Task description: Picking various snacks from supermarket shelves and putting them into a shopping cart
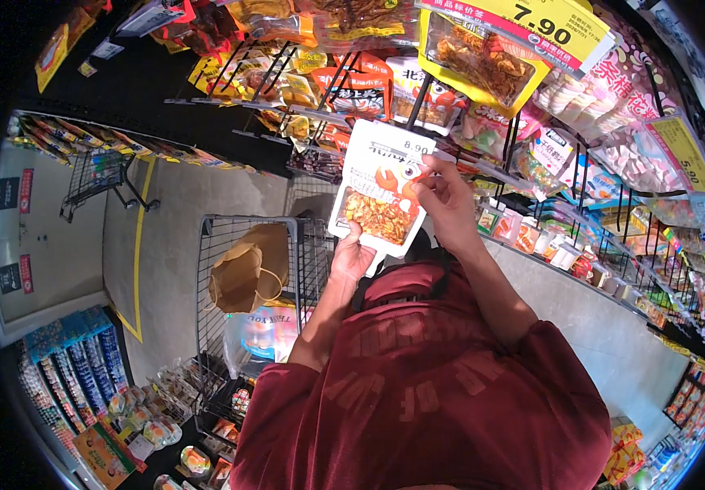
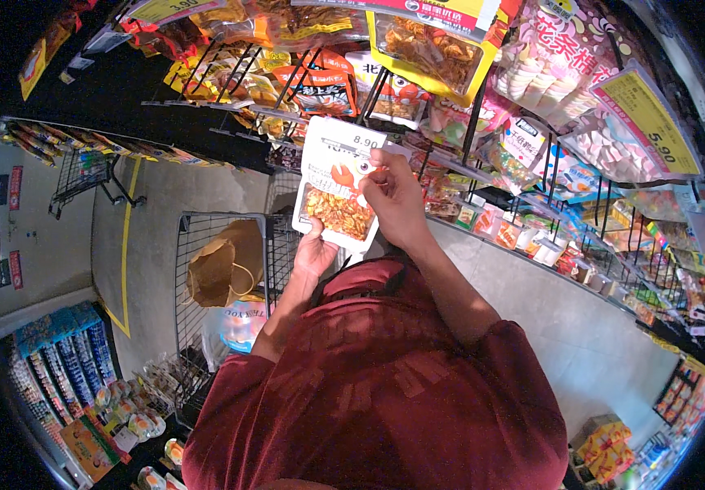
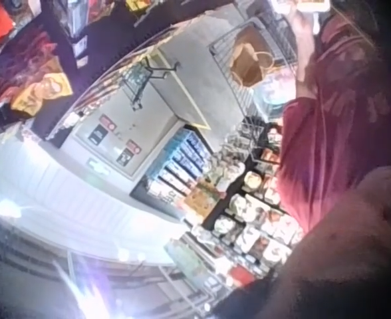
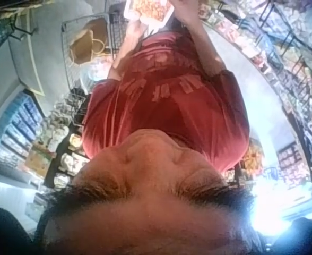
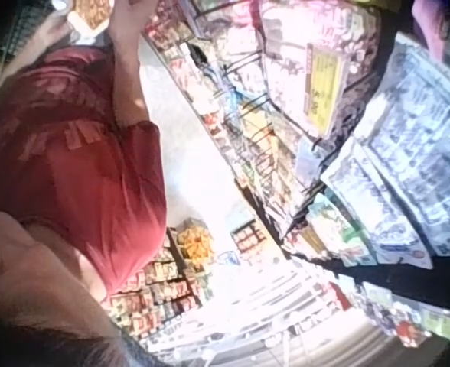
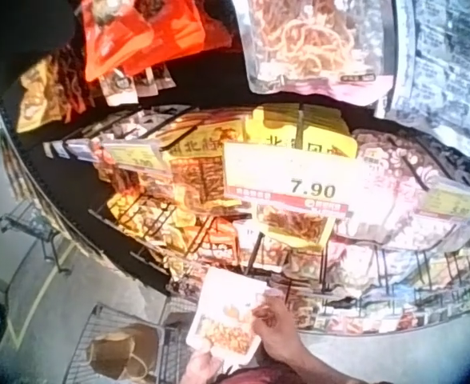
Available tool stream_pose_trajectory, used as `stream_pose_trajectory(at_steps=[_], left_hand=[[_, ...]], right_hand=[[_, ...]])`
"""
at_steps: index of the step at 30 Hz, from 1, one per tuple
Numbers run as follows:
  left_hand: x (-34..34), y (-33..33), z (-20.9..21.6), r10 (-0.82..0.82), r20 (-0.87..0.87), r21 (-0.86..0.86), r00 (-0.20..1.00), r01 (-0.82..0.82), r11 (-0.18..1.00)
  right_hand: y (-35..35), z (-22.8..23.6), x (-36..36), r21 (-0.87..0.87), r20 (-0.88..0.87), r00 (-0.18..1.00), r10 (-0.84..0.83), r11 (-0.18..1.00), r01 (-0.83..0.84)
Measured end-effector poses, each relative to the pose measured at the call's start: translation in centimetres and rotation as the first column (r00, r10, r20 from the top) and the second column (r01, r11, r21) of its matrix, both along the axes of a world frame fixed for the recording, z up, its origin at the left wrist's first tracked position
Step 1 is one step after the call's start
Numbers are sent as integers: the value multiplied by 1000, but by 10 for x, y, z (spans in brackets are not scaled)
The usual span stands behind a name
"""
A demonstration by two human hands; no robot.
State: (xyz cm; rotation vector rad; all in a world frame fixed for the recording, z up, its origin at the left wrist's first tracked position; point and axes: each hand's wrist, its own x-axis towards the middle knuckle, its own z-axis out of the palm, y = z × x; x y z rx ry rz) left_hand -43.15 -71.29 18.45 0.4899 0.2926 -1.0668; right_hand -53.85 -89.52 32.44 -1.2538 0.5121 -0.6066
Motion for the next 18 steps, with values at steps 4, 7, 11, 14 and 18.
stream_pose_trajectory(at_steps=[4, 7, 11, 14, 18], left_hand=[[-1, -10, -2, -29, -10, -43, 1000, 29, 999], [-1, -20, -4, -48, -23, -88, 999, 46, 995], [-1, -31, -5, -55, -30, -102, 998, 52, 993], [-2, -36, -7, -55, -56, -126, 997, 48, 991], [-6, -41, -8, -50, -20, -83, 999, 48, 995]], right_hand=[[0, 1, 1, 36, 54, 999, -10, 999, 8], [3, -8, -1, -30, 9, 1000, -29, 999, 29], [0, -9, -4, -106, -12, 1000, 6, 994, -7], [0, -2, -4, -63, -31, 999, 22, 998, -24], [-2, 5, -6, -89, -47, 998, 52, 994, -56]])
